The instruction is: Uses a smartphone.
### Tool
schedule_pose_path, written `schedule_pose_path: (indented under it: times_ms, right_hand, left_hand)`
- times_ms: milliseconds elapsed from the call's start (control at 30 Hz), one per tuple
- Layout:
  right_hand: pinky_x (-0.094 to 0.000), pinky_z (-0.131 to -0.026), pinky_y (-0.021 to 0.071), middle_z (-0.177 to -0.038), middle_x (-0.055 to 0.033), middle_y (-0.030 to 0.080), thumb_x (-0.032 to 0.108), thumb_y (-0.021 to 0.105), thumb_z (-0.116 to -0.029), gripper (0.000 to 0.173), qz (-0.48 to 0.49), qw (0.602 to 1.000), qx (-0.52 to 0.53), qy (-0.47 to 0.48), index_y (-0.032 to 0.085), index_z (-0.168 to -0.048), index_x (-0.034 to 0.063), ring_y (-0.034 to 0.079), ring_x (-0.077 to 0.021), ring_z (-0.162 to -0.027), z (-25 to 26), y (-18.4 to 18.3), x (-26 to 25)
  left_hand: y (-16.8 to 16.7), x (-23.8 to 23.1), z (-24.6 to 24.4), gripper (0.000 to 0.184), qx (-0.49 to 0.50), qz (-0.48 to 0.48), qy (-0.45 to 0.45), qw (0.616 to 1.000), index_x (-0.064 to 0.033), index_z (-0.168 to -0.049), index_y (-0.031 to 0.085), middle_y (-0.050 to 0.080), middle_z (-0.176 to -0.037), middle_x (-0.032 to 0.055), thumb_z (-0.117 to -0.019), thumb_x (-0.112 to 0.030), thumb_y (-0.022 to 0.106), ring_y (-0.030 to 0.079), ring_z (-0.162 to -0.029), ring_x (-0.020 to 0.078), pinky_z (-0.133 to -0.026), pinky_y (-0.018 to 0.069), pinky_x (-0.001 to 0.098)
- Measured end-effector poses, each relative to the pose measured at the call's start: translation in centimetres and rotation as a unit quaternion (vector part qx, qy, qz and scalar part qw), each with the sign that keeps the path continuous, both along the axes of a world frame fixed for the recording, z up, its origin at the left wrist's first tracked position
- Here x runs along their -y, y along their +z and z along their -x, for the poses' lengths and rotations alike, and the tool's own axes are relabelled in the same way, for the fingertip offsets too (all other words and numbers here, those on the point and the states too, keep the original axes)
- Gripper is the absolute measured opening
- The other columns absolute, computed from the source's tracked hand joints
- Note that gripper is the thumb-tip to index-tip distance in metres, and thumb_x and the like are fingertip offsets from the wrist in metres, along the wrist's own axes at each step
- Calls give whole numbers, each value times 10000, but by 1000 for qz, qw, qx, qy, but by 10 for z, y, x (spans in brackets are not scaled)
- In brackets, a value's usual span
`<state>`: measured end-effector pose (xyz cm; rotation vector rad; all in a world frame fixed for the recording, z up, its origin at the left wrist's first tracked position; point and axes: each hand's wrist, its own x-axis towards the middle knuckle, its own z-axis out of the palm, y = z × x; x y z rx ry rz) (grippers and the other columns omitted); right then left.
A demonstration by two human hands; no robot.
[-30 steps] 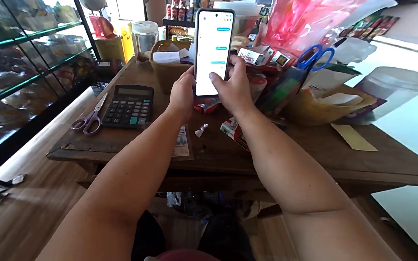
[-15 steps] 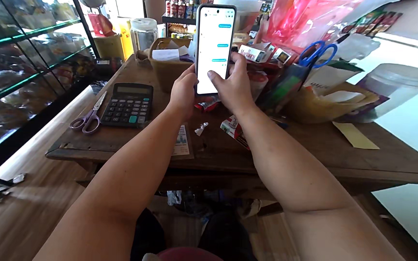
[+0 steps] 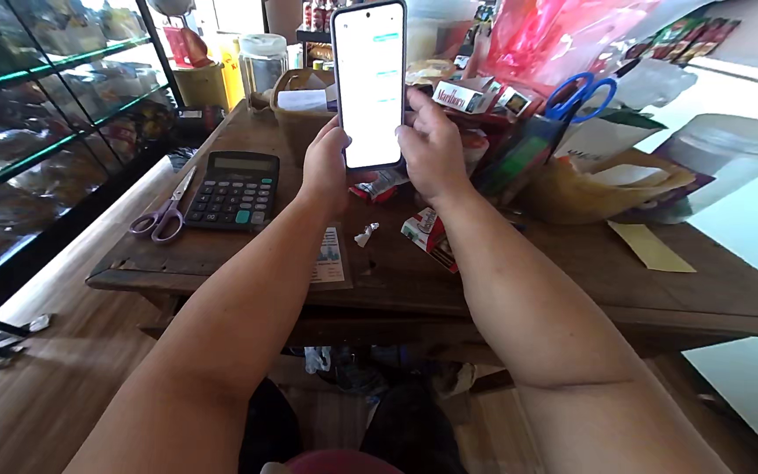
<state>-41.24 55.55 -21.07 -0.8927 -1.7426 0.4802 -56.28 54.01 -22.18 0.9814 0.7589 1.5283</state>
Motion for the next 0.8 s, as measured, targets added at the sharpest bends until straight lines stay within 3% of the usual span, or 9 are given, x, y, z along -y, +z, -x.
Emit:
schedule_pose_path:
  times_ms: [267,433,600,800]
  right_hand:
    - [-250,-1006,512,-1309,-150,665,8,419,-980,549,-5,1000,16,-10,424,-1528,-15,651,-87,-1162,-2,2,3]
    - [-286,-1039,507,-1421,-163,588,24,511,-948,651,20,1000,21,7,338,-1575,4,610,-128,-1249,0,0,0]
    - [-305,-1086,483,-1517,-175,494,121,690,-930,833,23,998,49,-16,223,-1612,14,568,-158,-1316,4,-4,-1]
    - [-302,-1071,498,-1514,-177,496,81,655,-936,785,20,999,37,-5,246,-1601,-1,574,-157,-1310,3,-3,-1]
  left_hand:
    - [1,2,0,447,-2,-5,5,1000,-126,-1452,469,644,-1153,123,-1035,-128,306,689,-803,220,-580,582,355]
    - [0,1,1,462,1,-10,5,1000,-124,-1449,467,647,-1157,124,-1019,-113,297,692,-827,227,-597,586,366]
    - [0,2,0,481,-4,-25,4,1000,-119,-1456,459,633,-1172,121,-1007,-90,288,685,-844,229,-616,590,378]
    - [0,1,0,485,-3,-19,6,1000,-121,-1482,437,635,-1193,128,-1013,-88,316,692,-846,230,-606,593,374]
